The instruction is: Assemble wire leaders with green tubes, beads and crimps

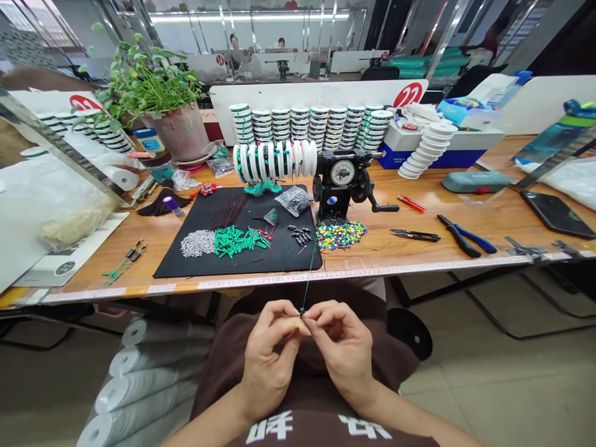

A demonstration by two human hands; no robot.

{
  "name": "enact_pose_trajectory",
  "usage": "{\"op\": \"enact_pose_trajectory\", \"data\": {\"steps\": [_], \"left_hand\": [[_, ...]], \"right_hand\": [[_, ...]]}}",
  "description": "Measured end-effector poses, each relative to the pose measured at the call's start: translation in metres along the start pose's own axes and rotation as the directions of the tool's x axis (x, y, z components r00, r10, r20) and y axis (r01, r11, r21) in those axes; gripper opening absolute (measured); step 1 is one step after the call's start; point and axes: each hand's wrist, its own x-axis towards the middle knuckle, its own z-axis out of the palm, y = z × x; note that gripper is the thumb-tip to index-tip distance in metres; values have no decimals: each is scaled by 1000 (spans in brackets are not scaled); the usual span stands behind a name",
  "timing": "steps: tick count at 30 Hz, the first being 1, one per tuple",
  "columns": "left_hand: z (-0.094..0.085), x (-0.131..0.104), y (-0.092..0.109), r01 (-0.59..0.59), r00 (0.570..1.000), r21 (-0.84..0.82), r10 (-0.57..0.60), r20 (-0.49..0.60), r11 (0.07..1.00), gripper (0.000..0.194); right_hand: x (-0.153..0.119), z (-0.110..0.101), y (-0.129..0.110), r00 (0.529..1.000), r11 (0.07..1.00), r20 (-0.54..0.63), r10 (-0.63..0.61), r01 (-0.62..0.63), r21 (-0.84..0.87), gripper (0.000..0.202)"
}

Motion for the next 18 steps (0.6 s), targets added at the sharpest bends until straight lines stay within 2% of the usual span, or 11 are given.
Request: {"op": "enact_pose_trajectory", "data": {"steps": [5, 13, 18], "left_hand": [[0, 1, 3, -15, 1000, -9, 15, -3, 1000, 19], [4, -1, 0, -25, 1000, 2, 25, -5, 1000, 20], [3, 1, 2, -36, 999, 8, 36, -33, 999, 22]], "right_hand": [[0, -2, 0, 999, 999, -6, -33, 33, -28, 19], [-4, -9, 3, 992, 999, 121, -28, 32, -32, 20], [-4, -5, 2, 998, 999, 30, -49, 49, -17, 20]]}}
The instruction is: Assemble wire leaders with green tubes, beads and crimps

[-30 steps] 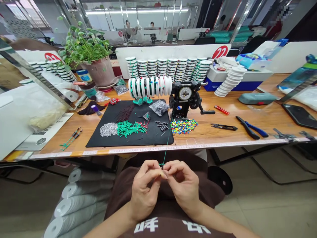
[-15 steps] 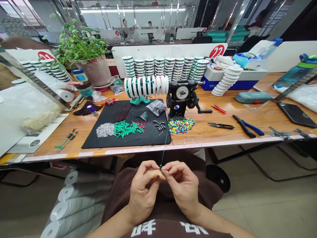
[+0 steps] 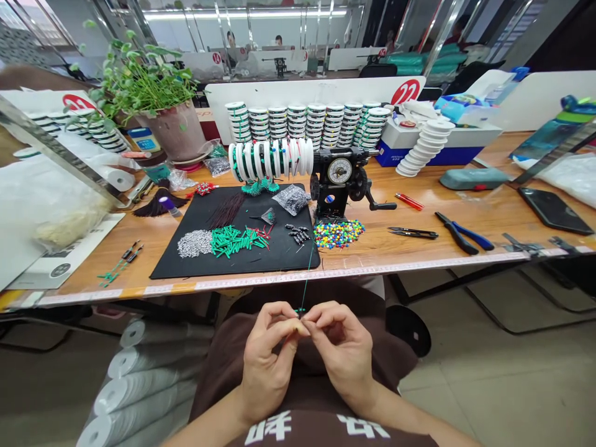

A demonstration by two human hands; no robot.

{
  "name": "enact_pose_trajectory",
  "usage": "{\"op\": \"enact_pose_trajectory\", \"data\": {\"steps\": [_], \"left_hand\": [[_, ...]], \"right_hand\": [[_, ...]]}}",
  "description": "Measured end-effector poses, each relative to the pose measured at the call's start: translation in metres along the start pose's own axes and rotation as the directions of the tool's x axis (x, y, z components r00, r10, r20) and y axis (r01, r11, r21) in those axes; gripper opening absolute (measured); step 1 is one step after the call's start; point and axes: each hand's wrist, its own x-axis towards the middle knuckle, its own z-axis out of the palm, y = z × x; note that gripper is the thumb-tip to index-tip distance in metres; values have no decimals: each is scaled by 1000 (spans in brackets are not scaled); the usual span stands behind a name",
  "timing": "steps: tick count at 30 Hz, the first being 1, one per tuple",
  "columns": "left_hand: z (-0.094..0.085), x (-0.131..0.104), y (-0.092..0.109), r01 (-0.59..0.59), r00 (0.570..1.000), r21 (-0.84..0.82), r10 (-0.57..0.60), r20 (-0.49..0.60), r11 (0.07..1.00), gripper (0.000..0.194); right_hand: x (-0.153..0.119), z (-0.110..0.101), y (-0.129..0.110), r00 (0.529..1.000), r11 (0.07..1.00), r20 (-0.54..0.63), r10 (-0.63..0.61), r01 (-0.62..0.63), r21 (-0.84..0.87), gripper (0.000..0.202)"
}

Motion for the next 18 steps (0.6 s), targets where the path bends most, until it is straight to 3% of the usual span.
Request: {"op": "enact_pose_trajectory", "data": {"steps": [8, 18], "left_hand": [[-1, 1, 1, -5, 1000, -7, 5, 8, 1000, 21], [-1, -2, -2, 39, 999, -32, -38, 38, 999, 20]], "right_hand": [[1, 2, 1, 1000, 1000, -23, 9, -9, 22, 19], [2, -1, -3, 992, 987, 37, 118, -121, 101, 15]]}}
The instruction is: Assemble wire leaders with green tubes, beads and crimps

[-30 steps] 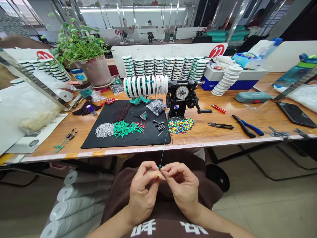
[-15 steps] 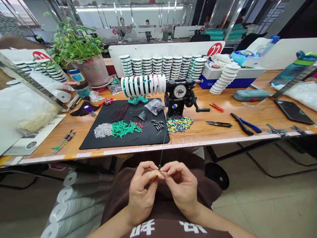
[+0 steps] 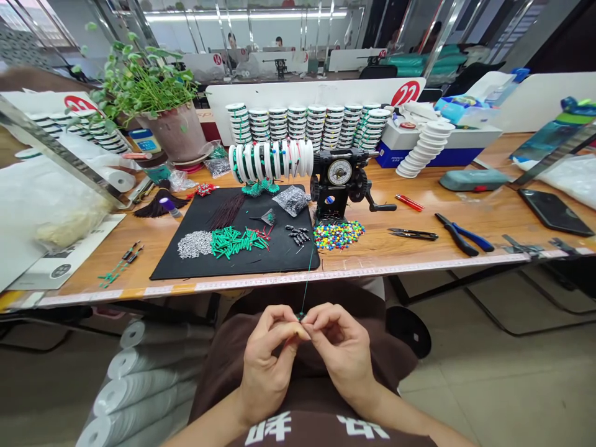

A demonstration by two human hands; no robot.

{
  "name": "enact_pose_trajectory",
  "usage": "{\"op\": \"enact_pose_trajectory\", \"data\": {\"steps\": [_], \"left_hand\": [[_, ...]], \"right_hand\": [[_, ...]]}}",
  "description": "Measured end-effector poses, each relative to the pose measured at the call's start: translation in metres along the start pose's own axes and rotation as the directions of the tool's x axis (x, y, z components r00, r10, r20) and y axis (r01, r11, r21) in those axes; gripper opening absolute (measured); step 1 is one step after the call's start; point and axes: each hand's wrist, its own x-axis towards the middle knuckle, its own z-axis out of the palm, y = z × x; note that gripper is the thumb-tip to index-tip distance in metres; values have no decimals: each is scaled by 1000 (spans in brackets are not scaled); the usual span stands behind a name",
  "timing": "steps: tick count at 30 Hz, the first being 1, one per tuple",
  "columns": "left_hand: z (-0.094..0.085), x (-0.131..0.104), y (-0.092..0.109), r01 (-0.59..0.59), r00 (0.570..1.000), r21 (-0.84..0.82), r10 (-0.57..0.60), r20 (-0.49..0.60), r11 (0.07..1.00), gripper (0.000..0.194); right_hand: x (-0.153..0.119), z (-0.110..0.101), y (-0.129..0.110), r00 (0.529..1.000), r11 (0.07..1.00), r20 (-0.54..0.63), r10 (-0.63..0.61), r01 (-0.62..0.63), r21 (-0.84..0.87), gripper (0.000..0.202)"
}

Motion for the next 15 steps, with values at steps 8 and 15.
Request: {"op": "enact_pose_trajectory", "data": {"steps": [8, 15], "left_hand": [[1, 0, -1, 22, 999, 10, -21, -33, 1000, 19], [3, 0, -2, 17, 999, 12, -17, -32, 1000, 19]], "right_hand": [[0, 2, 7, 997, 999, -67, -25, 24, -24, 16], [0, 0, 6, 998, 996, -31, -58, 56, -66, 17]]}}
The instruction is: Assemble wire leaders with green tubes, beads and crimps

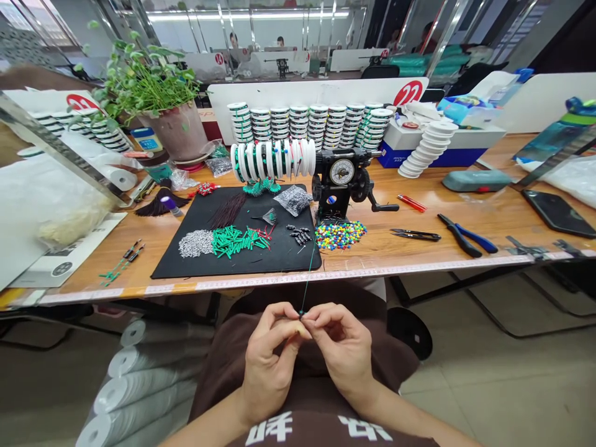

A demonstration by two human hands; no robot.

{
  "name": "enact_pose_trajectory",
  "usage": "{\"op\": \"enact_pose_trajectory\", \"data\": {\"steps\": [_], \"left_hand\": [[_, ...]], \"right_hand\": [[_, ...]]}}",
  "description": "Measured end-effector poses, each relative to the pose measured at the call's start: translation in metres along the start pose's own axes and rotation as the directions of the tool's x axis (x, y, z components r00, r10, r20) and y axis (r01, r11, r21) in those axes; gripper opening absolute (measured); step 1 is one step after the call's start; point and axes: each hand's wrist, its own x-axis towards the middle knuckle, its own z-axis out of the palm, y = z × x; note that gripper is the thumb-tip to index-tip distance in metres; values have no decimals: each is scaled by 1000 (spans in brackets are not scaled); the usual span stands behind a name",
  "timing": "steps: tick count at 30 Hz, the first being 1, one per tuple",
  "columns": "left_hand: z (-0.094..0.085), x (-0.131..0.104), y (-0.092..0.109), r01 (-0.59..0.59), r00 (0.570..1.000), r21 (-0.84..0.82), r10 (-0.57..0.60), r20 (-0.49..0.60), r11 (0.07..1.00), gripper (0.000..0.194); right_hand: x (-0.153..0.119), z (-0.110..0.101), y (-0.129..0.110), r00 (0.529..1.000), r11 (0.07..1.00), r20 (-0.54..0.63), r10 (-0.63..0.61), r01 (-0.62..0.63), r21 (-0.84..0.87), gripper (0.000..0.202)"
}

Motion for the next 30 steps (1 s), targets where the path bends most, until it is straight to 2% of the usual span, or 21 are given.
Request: {"op": "enact_pose_trajectory", "data": {"steps": [4, 12, 22, 30], "left_hand": [[-1, 0, -1, -22, 1000, -3, 22, 18, 1000, 20], [-1, 2, 3, -36, 999, -2, 36, -13, 999, 20], [-3, 2, 2, -40, 999, 9, 39, 33, 999, 21], [-2, 2, 0, -53, 998, -1, 53, 19, 999, 20]], "right_hand": [[-1, -2, 0, 998, 999, 57, -33, 34, -25, 18], [1, 2, 0, 998, 999, -56, -30, 29, -22, 15], [0, -2, -3, 999, 999, 30, -38, 39, -19, 16], [1, -3, -3, 992, 984, -17, -122, 118, -133, 14]]}}
